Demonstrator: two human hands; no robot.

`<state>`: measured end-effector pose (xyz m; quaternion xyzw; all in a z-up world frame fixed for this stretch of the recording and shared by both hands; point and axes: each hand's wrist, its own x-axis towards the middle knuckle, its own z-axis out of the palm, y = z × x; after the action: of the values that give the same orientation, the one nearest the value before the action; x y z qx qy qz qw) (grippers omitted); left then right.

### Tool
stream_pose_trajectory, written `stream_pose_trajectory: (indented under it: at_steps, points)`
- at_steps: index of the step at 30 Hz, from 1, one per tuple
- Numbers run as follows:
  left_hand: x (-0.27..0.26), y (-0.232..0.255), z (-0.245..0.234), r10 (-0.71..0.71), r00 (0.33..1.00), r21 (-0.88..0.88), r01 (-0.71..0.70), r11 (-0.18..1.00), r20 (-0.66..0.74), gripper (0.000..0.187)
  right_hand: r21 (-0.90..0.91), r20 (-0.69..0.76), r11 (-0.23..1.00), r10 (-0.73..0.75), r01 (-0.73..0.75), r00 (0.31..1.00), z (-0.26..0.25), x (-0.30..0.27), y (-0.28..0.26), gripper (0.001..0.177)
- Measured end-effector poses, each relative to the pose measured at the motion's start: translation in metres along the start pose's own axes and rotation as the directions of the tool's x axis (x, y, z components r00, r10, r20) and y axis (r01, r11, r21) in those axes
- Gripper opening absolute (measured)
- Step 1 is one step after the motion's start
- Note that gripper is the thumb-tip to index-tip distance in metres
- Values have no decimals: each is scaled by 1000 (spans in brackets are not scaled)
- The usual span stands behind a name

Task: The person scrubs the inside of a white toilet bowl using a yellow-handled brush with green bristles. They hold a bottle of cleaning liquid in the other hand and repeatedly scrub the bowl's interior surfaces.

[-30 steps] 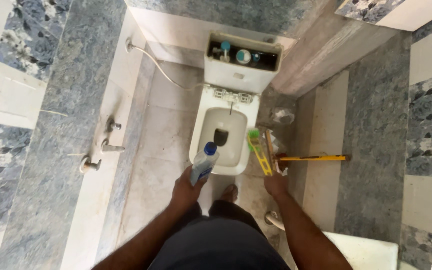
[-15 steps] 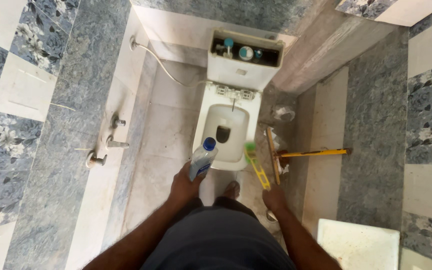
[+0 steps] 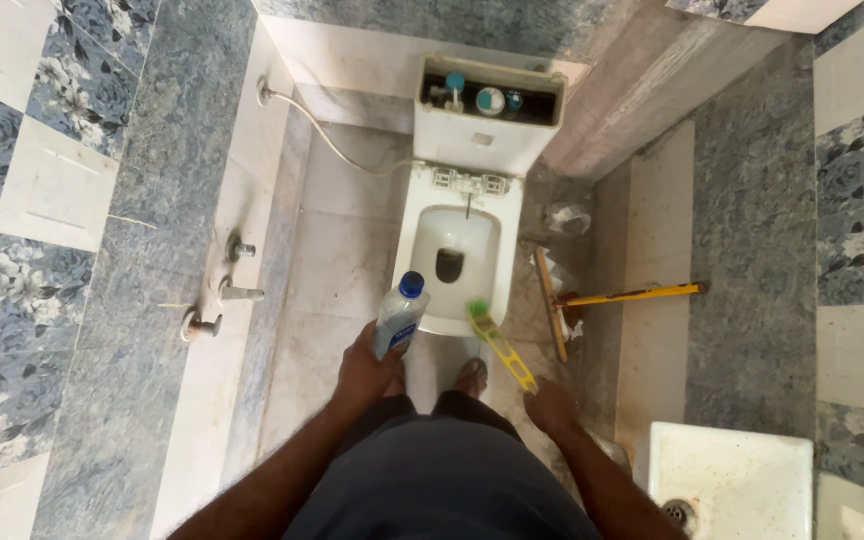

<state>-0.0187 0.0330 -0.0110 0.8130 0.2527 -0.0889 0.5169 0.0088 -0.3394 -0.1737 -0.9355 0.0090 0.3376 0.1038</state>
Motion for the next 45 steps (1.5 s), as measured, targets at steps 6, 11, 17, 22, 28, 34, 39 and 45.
stream_pose_trajectory:
  at_steps: [6, 11, 17, 22, 28, 34, 39, 45]
  points:
    - [0, -2, -3, -28, 1000, 48, 28, 998, -6, 55, 95, 43, 994, 43, -47, 998, 12, -2, -12, 53]
    - [0, -2, -7, -29, 1000, 16, 28, 999, 9, 57, 110, 33, 993, 44, -47, 998, 16, 4, -21, 51]
    - [-1, -6, -9, -36, 999, 27, 36, 999, 9, 58, 80, 78, 997, 19, -25, 997, 21, 5, -25, 51]
    - [-1, -11, -8, -20, 1000, 28, 20, 999, -1, 59, 102, 38, 994, 47, -50, 998, 23, 9, -28, 54]
    - [-2, -12, -10, 7, 1000, 31, -7, 999, -17, 58, 101, 70, 995, -9, 2, 998, 24, 9, -33, 55]
    - [-4, -15, -16, -29, 999, 21, 30, 999, -35, 59, 90, 146, 994, 49, -63, 988, 26, 5, -45, 53]
    - [-5, -26, -22, -29, 999, -25, 29, 999, -29, 56, 122, 71, 992, -18, 10, 997, 27, 2, -54, 54]
    - [-6, -34, -26, -11, 998, -35, 9, 999, -56, 55, 125, 71, 989, -93, 84, 993, 9, -3, -82, 56]
